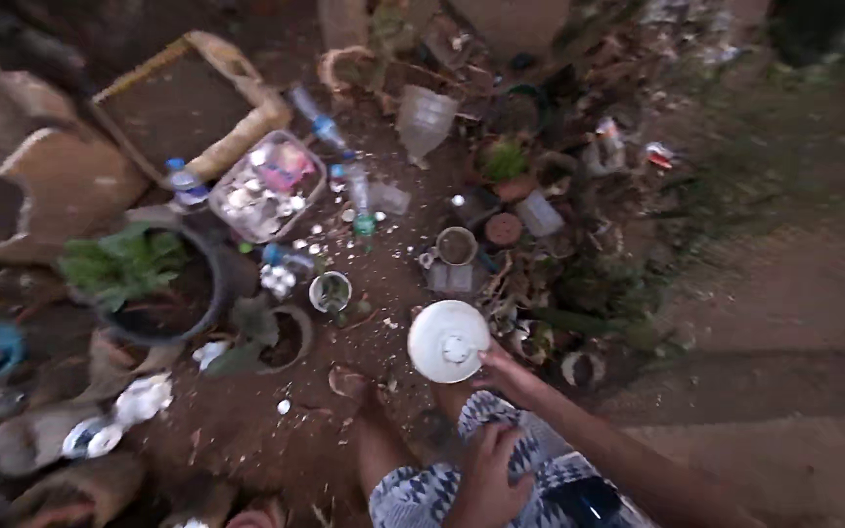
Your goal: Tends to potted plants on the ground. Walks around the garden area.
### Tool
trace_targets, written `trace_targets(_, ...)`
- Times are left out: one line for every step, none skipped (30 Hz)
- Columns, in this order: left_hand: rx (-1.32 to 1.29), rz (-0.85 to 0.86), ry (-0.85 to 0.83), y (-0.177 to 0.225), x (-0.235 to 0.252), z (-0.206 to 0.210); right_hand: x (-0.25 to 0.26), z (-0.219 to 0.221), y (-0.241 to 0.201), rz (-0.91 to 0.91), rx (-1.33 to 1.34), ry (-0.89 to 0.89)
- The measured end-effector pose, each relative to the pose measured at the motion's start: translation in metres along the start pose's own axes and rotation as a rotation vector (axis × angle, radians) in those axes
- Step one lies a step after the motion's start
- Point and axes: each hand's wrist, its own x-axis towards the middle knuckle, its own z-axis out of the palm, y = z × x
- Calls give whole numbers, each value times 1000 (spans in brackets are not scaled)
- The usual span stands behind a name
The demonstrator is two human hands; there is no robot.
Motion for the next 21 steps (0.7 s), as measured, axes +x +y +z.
trace_targets(-19, 63, -31, -1, -2, 3, -1, 8, -3, -15, -16, -52)
trace_targets(-23, 111, -65, -1, -3, 4, -2, 16, -7, -32, -34, -95)
trace_targets(14, 136, -99, 1, -2, 5, -2, 25, -11, -46, -50, -136)
trace_targets(86, 152, -113, 4, 0, 5, -3, 34, -15, -57, -59, -178)
trace_targets(169, 177, -97, 7, 2, 8, -4, 41, -17, -74, -67, -219)
trace_targets(239, 197, -78, 9, 3, 11, -3, 46, -16, -106, -61, -259)
trace_targets(288, 214, -60, 10, 4, 15, -1, 50, -12, -147, -34, -300)
trace_targets(324, 222, -51, 10, 4, 17, 5, 52, 1, -225, -3, -316)
trace_targets(348, 228, -49, 9, 3, 18, 9, 54, 10, -283, 31, -332)
trace_targets(363, 230, -54, 9, 3, 19, 9, 55, 15, -307, 52, -346)
trace_targets(372, 230, -64, 9, 3, 20, 7, 54, 16, -294, 55, -350)
trace_targets(385, 231, -78, 10, 3, 22, 4, 53, 14, -251, 45, -356)
trace_targets(400, 233, -94, 11, 4, 23, 1, 52, 10, -191, 28, -362)
trace_targets(409, 235, -116, 12, 5, 25, 0, 52, 9, -148, 18, -357)
trace_targets(407, 238, -133, 12, 5, 28, 0, 51, 10, -128, 12, -355)
trace_targets(396, 251, -135, 12, 5, 31, 0, 51, 11, -113, 7, -353)
trace_targets(387, 272, -123, 11, 5, 34, 0, 51, 10, -99, -8, -357)
trace_targets(376, 294, -103, 10, 5, 36, -3, 51, 3, -70, -30, -376)
trace_targets(374, 310, -83, 8, 5, 38, -4, 52, -1, -47, -53, -380)
trace_targets(368, 320, -70, 6, 4, 39, -2, 53, 1, -40, -63, -374)
trace_targets(366, 331, -56, 3, 4, 41, 1, 54, 5, -44, -66, -363)
